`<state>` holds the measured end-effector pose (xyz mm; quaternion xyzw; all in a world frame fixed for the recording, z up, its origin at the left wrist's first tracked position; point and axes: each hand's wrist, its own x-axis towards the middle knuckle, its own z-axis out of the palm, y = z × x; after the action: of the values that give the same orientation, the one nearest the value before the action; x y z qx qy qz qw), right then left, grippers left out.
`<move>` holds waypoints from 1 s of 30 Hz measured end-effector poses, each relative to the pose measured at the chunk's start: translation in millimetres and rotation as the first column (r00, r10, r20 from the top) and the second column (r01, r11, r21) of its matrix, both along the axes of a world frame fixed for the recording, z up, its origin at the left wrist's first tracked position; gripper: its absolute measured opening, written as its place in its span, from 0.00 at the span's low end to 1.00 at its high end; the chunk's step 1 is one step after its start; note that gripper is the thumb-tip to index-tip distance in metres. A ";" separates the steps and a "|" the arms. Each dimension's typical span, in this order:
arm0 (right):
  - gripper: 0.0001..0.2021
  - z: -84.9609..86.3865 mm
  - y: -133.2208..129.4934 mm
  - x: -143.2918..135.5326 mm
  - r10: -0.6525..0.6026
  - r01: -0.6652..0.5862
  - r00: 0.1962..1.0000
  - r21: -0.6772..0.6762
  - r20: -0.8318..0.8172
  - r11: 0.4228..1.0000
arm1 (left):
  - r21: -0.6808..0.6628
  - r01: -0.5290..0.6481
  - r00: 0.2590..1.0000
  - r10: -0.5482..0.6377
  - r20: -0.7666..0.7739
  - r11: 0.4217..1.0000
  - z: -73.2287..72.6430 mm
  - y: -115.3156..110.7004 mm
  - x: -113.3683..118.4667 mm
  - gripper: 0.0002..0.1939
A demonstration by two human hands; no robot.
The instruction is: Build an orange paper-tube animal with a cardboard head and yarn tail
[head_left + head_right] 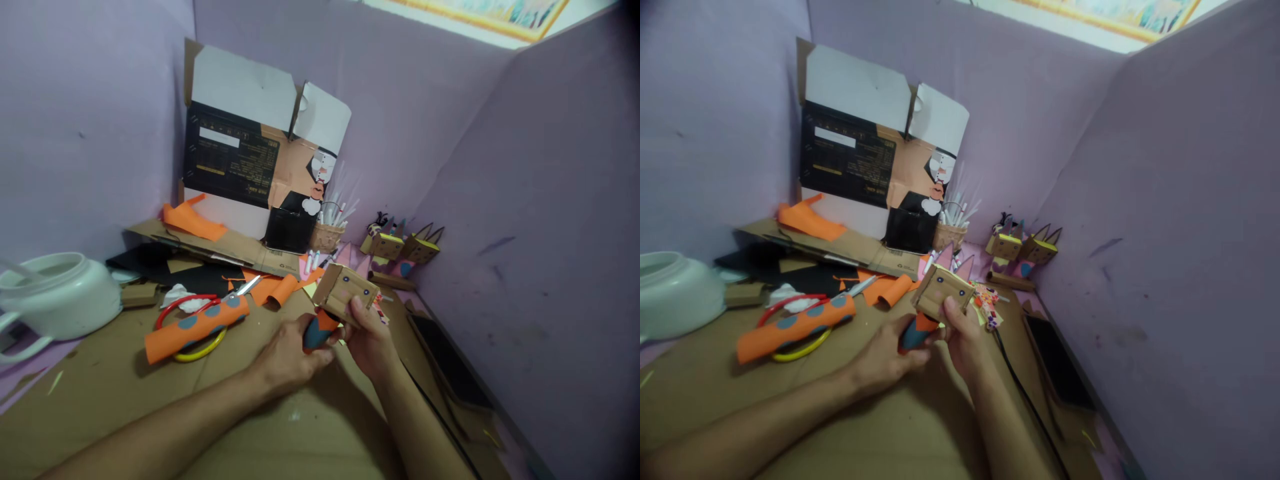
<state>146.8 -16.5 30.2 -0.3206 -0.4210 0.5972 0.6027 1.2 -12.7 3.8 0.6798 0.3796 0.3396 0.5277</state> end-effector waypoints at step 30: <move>0.22 -6.0 6.4 5.2 -0.330 0.292 0.915 0.184 0.231 0.939 | 0.167 -0.159 0.975 0.181 -0.126 0.973 -17.0 16.9 4.8 0.20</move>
<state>152.0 -10.1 24.2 -0.4136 -0.4819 0.4143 0.6519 5.9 4.2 -13.2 0.7059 0.4453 0.3635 0.4139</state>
